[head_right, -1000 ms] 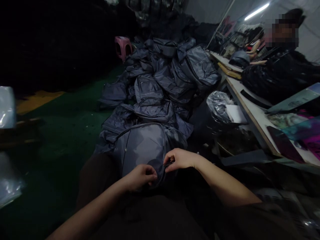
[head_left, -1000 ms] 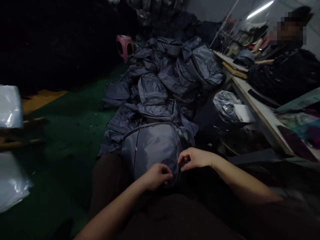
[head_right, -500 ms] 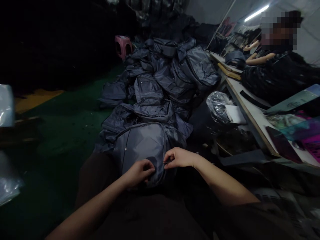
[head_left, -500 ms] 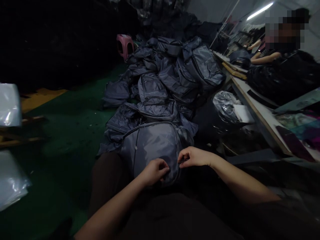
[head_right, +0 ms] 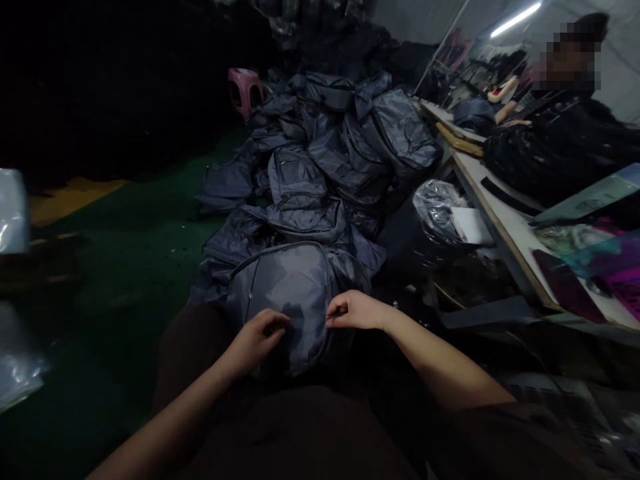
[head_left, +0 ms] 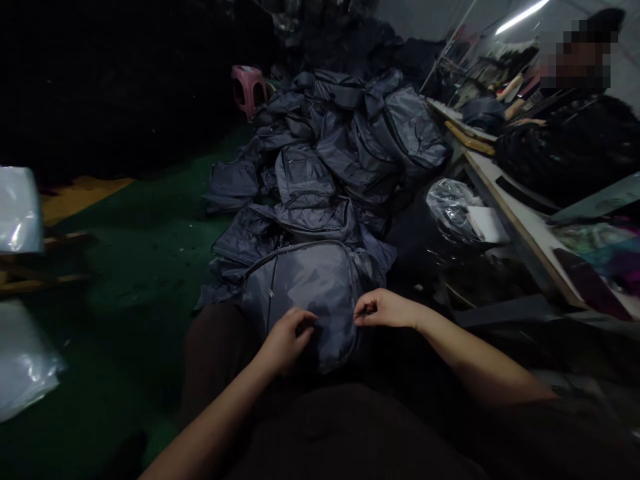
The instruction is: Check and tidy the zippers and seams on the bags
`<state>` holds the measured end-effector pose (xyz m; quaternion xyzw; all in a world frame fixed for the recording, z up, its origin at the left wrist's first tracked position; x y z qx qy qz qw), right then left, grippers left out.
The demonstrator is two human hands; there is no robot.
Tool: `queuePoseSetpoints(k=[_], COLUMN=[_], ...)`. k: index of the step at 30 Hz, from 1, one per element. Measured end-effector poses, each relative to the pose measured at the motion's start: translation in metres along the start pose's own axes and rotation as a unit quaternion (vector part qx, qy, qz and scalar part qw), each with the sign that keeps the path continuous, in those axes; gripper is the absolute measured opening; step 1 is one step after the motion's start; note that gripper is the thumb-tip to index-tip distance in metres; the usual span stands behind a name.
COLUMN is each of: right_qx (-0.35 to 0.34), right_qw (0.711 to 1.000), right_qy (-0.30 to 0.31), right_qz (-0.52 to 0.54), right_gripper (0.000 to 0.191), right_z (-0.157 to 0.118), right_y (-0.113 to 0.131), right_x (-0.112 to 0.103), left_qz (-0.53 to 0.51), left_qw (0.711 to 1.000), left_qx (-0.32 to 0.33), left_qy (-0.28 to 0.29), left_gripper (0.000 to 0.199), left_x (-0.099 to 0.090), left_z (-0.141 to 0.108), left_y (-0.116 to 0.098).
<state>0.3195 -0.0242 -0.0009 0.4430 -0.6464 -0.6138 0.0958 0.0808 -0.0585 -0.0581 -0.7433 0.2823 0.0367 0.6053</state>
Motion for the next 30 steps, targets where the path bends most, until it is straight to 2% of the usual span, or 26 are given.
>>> queuePoseSetpoints(k=[2, 4, 10, 13, 16, 18, 19, 21, 25, 27, 30], right_qx=[-0.004, -0.008, -0.02, -0.032, -0.045, -0.053, -0.057, -0.065, -0.082, -0.092, -0.109], right_qw=[1.0, 1.0, 1.0, 0.999, 0.998, 0.998, 0.997, 0.996, 0.993, 0.991, 0.988], right_qy=[0.003, 0.006, 0.004, -0.012, -0.034, -0.044, -0.048, -0.059, -0.082, -0.093, -0.107], right_qz=[0.003, 0.005, -0.008, -0.007, -0.001, 0.004, 0.006, 0.01, 0.015, 0.015, 0.012], right_gripper=[0.034, 0.034, 0.035, 0.036, 0.037, 0.038, 0.039, 0.04, 0.041, 0.04, 0.037], right_z=[0.0, 0.002, 0.014, 0.024, 0.033, 0.04, 0.042, 0.048, 0.054, 0.055, 0.056], right_y=[0.0, 0.0, -0.003, -0.003, -0.003, -0.003, -0.003, -0.003, -0.003, -0.001, 0.002], right_x=[0.0, 0.001, -0.003, -0.007, -0.009, -0.01, -0.01, -0.009, -0.006, -0.004, -0.001], left_qz=[0.012, 0.042, 0.117, 0.111, 0.101, 0.099, 0.099, 0.094, 0.072, 0.065, 0.084], left_qw=[0.996, 0.99, 0.987, 0.993, 0.985, 0.973, 0.972, 0.979, 0.992, 0.992, 0.986], left_qx=[0.041, 0.064, 0.069, 0.031, -0.035, -0.045, -0.035, 0.004, 0.069, 0.081, 0.073], left_qy=[0.078, 0.115, 0.085, 0.012, -0.132, -0.201, -0.211, -0.182, -0.081, -0.078, -0.121], left_gripper=[0.022, 0.022, 0.005, 0.01, 0.023, 0.033, 0.037, 0.033, 0.011, 0.008, 0.006], left_x=[0.008, 0.014, 0.018, 0.003, -0.025, -0.039, -0.041, -0.035, 0.0, 0.014, 0.025], left_z=[-0.011, -0.018, -0.018, -0.009, -0.001, 0.001, 0.0, -0.004, -0.019, -0.025, -0.031], left_y=[-0.008, -0.014, -0.021, -0.012, 0.003, 0.006, 0.004, -0.005, -0.026, -0.032, -0.031])
Point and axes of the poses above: each hand's wrist, its own z-axis towards the middle knuckle, its own x-axis out of the palm, y = z × x, the point moved 3 cm from there along z, towards the middle knuckle, and after that the axes turned 14 degrees about -x, right-handed, at the moved point
